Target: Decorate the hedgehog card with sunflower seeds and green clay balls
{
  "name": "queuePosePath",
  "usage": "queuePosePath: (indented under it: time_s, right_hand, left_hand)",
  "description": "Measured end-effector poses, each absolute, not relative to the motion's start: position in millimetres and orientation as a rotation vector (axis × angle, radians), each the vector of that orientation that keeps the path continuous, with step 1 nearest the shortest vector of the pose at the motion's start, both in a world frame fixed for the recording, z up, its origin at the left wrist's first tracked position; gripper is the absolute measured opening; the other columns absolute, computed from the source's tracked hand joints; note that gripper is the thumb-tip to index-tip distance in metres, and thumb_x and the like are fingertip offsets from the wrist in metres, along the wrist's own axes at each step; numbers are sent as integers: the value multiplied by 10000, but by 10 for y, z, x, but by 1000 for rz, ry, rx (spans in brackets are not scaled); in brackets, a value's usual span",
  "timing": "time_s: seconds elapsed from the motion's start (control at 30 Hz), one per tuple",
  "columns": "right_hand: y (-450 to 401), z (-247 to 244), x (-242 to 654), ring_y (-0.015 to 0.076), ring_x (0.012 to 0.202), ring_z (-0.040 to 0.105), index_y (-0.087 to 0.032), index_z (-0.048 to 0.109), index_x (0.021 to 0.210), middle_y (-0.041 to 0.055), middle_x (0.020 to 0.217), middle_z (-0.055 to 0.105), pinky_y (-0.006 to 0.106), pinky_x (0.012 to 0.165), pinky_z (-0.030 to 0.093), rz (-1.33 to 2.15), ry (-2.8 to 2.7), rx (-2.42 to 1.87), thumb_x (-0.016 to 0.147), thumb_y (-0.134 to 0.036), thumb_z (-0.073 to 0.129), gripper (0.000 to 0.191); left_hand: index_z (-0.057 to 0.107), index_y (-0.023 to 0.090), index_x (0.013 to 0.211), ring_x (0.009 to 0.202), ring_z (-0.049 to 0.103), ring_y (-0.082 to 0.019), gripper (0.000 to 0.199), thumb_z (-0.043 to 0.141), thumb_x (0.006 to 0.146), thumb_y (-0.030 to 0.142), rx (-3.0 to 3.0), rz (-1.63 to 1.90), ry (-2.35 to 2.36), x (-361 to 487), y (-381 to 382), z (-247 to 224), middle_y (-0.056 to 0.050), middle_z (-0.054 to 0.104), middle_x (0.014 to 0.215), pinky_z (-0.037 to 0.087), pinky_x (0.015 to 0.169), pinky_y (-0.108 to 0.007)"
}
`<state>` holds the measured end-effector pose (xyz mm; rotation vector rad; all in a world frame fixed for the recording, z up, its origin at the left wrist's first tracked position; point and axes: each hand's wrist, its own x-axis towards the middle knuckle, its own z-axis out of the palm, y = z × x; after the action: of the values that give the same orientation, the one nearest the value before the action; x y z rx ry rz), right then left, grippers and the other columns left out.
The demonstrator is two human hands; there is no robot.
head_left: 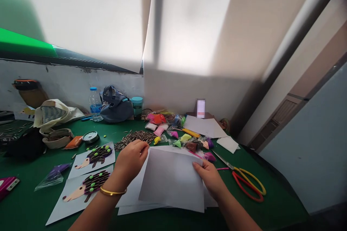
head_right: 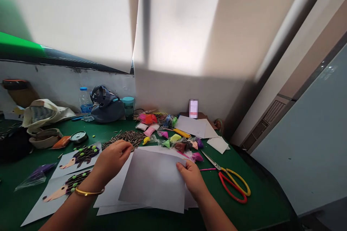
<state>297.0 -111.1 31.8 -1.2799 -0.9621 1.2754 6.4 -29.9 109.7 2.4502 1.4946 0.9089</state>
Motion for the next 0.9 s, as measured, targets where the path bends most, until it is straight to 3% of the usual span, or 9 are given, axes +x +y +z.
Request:
queuePosePath:
  time_s: [0.1,0.2,0.33,0.47,0.7,0.8,0.9]
  right_hand:
    - [-1172,92,2828,229,626,657,-193,652,960,20,711,705,322,579,502,1292,-846,-1306,740,-581,700,449]
    - [-1251,-6,2741,247,696,683,-207,629,1000,30,789,727,348,633,528,1348,-897,-1276,794,-591,639,436]
    - [-1315,73,2804,264,841,679,-187,663,984,67,925,737,360,730,532,1168,-1268,-1407,845,-614,551,462]
    - [-1265,208,3020,270,988,655,-193,677,1097,94,1074,719,363,834,502,770,-1578,-1631,901,-544,474,450]
    - [-576,545,3399,196,977,642,-258,683,1107,34,1095,706,273,798,462,203,-1774,-2017,957,-353,377,353]
    - [-48,658,3529,217,1070,608,-248,692,1136,59,1172,680,272,824,438,167,-1793,-2112,950,-325,425,334]
    - [423,665,3615,232,1036,622,-247,706,1110,73,1131,696,276,781,447,221,-1827,-2226,944,-353,484,297]
  left_hand:
    - [691,207,995,999,591,-254,258,459,929,301,2568,992,1473,256,-417,968,-96,660,1055,458,914,-395]
    - [646,219,1169,1148,563,-258,295,484,936,299,2625,784,1221,523,-603,767,-107,612,1256,453,993,-411]
    - [472,300,1392,1394,350,-338,509,577,894,321,2656,388,1091,753,-751,453,-85,436,1501,303,1102,-612]
    - [448,295,1415,1432,281,-347,532,569,901,356,2658,180,1049,762,-752,287,-109,384,1533,180,1117,-686]
    - [471,279,1394,1451,236,-329,517,571,896,380,2659,126,1061,739,-706,332,-112,360,1545,107,1133,-679]
    - [480,272,1386,1438,275,-325,502,549,914,428,2643,163,1106,737,-662,326,-113,416,1513,112,1135,-676]
    - [495,280,1369,1416,320,-325,512,577,896,459,2636,229,1109,697,-601,280,-105,465,1478,120,1132,-681]
